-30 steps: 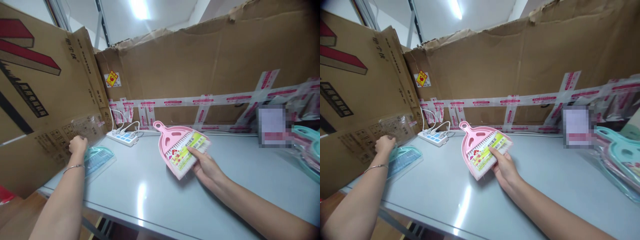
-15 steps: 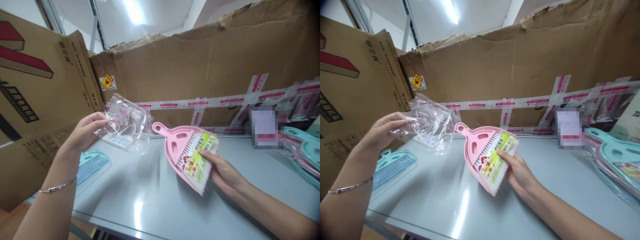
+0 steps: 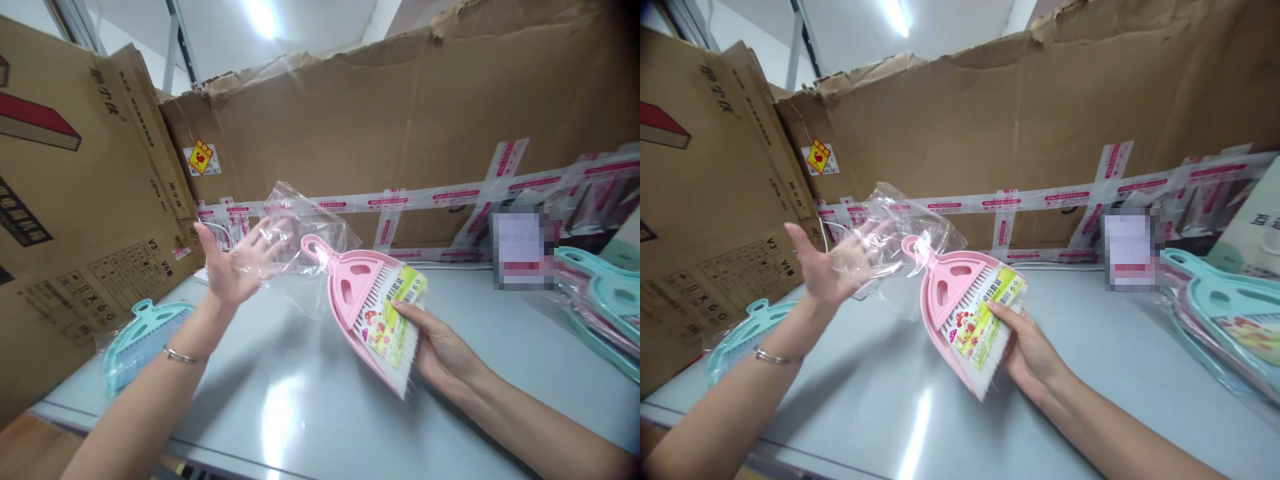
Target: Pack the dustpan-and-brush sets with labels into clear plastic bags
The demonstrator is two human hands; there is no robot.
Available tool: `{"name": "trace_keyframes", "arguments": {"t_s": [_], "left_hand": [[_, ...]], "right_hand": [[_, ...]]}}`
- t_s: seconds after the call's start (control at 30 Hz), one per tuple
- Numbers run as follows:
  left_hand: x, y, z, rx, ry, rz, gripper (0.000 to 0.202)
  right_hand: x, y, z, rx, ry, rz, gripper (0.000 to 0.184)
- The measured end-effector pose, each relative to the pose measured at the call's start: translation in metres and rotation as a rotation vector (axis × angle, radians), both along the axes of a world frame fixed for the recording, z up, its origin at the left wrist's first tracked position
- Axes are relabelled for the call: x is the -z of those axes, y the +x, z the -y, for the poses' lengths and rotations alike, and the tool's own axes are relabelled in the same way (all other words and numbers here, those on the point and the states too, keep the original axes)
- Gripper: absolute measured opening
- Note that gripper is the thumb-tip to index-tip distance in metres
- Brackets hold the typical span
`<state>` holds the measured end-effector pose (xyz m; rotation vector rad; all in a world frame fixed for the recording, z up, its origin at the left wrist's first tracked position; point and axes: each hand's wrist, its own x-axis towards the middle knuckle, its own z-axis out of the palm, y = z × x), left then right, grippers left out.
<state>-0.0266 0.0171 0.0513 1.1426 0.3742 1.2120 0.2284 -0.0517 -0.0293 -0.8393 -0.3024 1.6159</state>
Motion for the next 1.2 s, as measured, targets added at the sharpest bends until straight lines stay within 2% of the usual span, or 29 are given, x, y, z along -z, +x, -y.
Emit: {"name": "trace_keyframes", "arguments": {"t_s": [0.1, 0.17, 0.23, 0.3, 0.37, 0.53, 0.6, 0.67, 0.8, 0.87, 0.93, 1.03, 1.1, 1.13, 1.2], "left_hand": [[0.026, 0.017, 0.008, -0.012, -0.141, 0.217, 0.099], [0.036, 0.023, 0.013, 0.044, -0.191, 0.249, 0.101], [0.038, 0.025, 0.017, 0.087, -0.18, 0.227, 0.099], [0.039, 0.025, 0.02, 0.103, -0.14, 0.17, 0.099], [0.042, 0.024, 0.021, 0.126, -0.084, 0.082, 0.108], [0.064, 0.032, 0.027, 0.142, 0.225, -0.189, 0.13], [0.071, 0.039, 0.029, 0.115, 0.265, -0.272, 0.134], [0.072, 0.046, 0.03, 0.054, 0.195, -0.247, 0.121], [0.065, 0.049, 0.026, -0.014, -0.107, -0.076, 0.078], [0.065, 0.049, 0.022, 0.009, -0.253, -0.056, 0.074], [0.071, 0.049, 0.02, 0.052, -0.347, -0.127, 0.073], [0.083, 0.055, 0.021, 0.194, -0.335, -0.317, 0.071], [0.088, 0.059, 0.023, 0.249, -0.301, -0.364, 0.072], [0.088, 0.06, 0.024, 0.224, -0.3, -0.347, 0.071], [0.088, 0.062, 0.025, 0.063, -0.316, -0.254, 0.066]], "right_hand": [[0.001, 0.001, 0.0, 0.015, -0.032, -0.002, 0.037], [0.003, 0.001, -0.002, 0.017, -0.014, 0.012, 0.039], [0.006, 0.001, -0.004, 0.024, 0.015, 0.032, 0.041], [0.008, 0.001, -0.005, 0.036, 0.021, 0.045, 0.042], [0.01, 0.002, -0.005, 0.046, 0.006, 0.051, 0.04], [0.011, 0.002, -0.005, 0.048, 0.006, 0.058, 0.039], [0.012, 0.002, -0.005, 0.046, 0.015, 0.063, 0.039], [0.013, 0.002, -0.006, 0.041, 0.038, 0.075, 0.039], [0.016, 0.002, -0.007, 0.014, 0.05, 0.088, 0.037], [0.017, 0.001, -0.006, -0.003, 0.027, 0.087, 0.034], [0.017, -0.001, -0.005, -0.02, 0.007, 0.086, 0.032], [0.018, -0.002, -0.004, -0.026, -0.015, 0.089, 0.031], [0.02, -0.003, -0.005, 0.001, -0.016, 0.1, 0.032], [0.02, -0.002, -0.005, 0.016, -0.011, 0.107, 0.033], [0.021, -0.002, -0.006, 0.039, 0.004, 0.123, 0.036]]}}
